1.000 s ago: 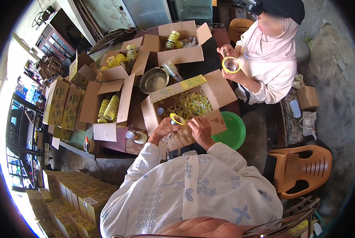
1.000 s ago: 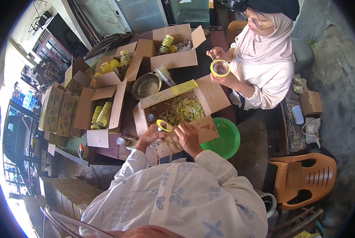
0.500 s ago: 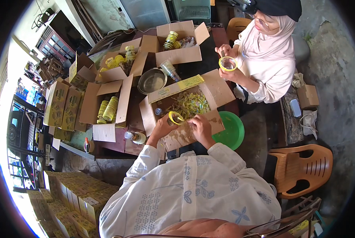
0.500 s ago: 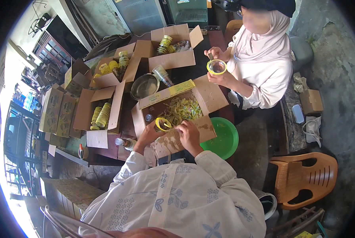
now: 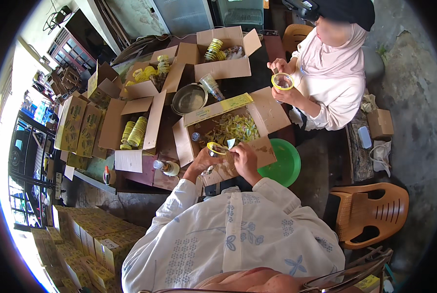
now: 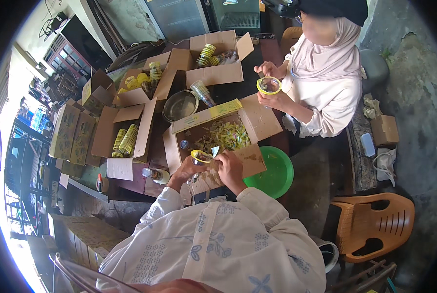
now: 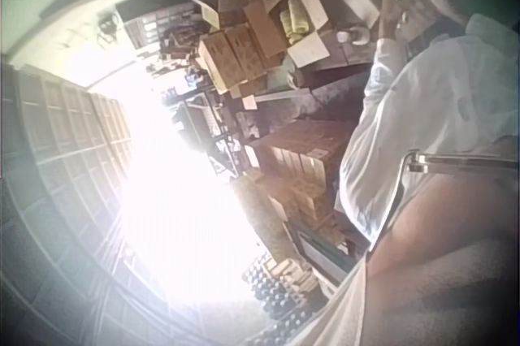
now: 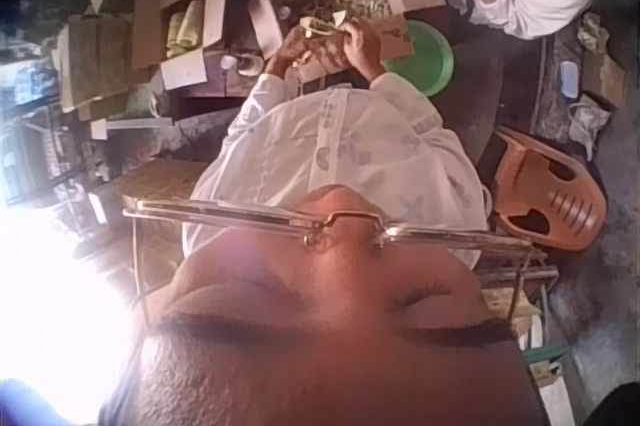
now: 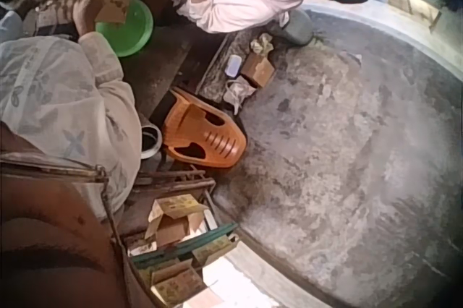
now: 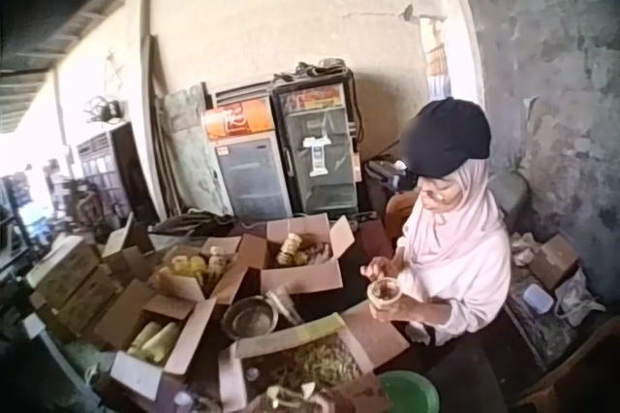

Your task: The person applies yellow sealing bands to the lids of plastic jars and places the jars into cardboard boxes.

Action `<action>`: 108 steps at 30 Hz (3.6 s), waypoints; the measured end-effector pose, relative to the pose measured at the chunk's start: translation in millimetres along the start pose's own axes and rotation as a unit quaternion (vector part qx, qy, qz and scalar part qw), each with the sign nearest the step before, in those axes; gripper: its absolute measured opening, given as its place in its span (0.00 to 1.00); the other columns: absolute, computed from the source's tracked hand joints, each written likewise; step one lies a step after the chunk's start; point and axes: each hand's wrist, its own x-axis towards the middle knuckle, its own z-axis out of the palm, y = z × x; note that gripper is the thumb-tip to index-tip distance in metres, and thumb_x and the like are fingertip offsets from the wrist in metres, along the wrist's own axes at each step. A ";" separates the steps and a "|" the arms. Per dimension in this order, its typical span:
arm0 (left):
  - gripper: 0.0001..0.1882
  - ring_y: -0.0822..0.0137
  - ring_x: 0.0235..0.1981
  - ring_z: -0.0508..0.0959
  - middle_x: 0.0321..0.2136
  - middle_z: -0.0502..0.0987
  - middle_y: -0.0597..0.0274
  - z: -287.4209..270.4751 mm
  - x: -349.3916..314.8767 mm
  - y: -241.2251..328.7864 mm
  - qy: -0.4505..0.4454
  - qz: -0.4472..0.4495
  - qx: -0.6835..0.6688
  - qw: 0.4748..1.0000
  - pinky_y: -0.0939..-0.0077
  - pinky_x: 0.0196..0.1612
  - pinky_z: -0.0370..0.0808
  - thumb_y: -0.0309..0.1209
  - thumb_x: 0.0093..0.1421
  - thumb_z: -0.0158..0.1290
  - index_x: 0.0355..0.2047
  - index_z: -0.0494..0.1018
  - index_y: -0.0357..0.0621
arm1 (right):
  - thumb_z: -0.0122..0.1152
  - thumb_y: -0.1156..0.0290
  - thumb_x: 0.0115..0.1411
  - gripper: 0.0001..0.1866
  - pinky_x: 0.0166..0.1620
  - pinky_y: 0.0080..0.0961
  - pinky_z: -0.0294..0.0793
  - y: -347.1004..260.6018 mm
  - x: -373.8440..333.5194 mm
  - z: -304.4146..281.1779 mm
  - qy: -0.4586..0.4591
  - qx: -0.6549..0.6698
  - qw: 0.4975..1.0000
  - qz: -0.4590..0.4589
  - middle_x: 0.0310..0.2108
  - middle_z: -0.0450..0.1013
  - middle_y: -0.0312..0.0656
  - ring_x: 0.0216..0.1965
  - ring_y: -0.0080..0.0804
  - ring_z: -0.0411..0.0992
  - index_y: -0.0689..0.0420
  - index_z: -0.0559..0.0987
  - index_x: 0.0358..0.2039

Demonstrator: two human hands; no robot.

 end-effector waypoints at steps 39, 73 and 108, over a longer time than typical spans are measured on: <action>0.30 0.67 0.41 0.79 0.39 0.80 0.60 -11.4 3.8 27.8 0.009 0.036 0.203 0.978 0.71 0.49 0.75 0.30 0.44 0.67 0.49 0.73 0.39 | 0.62 0.74 0.51 0.08 0.37 0.34 0.70 -1.9 -2.2 -11.5 -0.002 -0.153 0.976 -0.153 0.31 0.70 0.32 0.36 0.33 0.71 0.50 0.82 0.33; 0.27 0.43 0.40 0.79 0.36 0.79 0.45 -5.4 1.1 30.3 0.122 0.135 0.363 0.914 0.56 0.42 0.76 0.41 0.46 0.65 0.41 0.71 0.38 | 0.64 0.80 0.48 0.12 0.41 0.36 0.72 -4.8 5.8 -27.0 -0.047 -0.100 0.991 -0.075 0.32 0.71 0.35 0.38 0.37 0.71 0.51 0.82 0.34; 0.27 0.57 0.40 0.83 0.38 0.83 0.54 -6.8 0.8 39.5 0.071 0.042 0.312 0.946 0.65 0.46 0.77 0.35 0.47 0.67 0.48 0.75 0.44 | 0.62 0.83 0.52 0.10 0.38 0.35 0.74 -3.0 -0.5 -22.1 -0.024 0.117 0.985 0.124 0.31 0.73 0.39 0.36 0.42 0.74 0.55 0.82 0.33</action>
